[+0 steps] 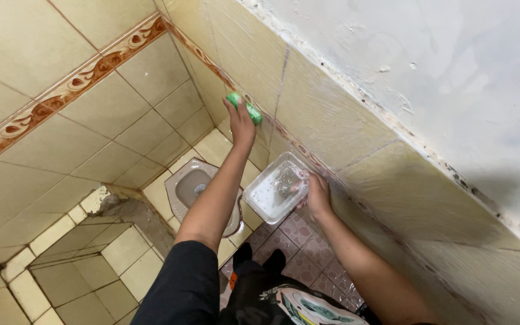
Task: The person scrubs the tiled bathroom wall using a green brush and soapy water from a plastic container.
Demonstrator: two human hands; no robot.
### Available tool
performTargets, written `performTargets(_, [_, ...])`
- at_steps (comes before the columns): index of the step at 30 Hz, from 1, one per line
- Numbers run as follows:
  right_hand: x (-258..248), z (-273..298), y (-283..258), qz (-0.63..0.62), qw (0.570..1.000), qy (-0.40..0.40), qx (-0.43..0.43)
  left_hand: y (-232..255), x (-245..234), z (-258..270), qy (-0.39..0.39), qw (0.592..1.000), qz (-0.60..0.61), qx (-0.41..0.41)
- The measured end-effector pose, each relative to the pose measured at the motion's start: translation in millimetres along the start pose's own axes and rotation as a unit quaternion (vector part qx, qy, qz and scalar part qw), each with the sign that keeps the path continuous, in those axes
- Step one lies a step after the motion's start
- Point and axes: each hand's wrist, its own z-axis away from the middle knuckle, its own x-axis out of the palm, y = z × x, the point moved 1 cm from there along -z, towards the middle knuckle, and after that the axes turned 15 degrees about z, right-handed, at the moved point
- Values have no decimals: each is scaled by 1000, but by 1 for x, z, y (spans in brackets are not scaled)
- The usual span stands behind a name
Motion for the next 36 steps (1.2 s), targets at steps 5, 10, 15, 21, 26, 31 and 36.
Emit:
performTargets(5, [12, -5, -18, -34, 999, -17, 12, -3, -4, -9, -5, 999, -21, -36])
performTargets(10, [20, -12, -35, -23, 1000, -13, 1, 30, -9, -48, 18, 1000, 5, -5])
performTargets(15, [33, -21, -38, -37, 999, -19, 15, -14, -26, -44, -1, 999, -25, -34])
performTargets(21, [47, -45, -17, -26, 998, -32, 41, 33, -20, -53, -35, 999, -24, -1])
performTargets(26, [53, -60, 3, -44, 997, -34, 52, -7, -23, -56, 27, 999, -21, -38])
performTargets(31, [52, -63, 11, -15, 996, -41, 77, -56, -26, -47, 18, 968, -55, -245])
performTargets(36, [51, -70, 23, -29, 995, -31, 85, -27, -23, -62, 14, 1000, -1, -22])
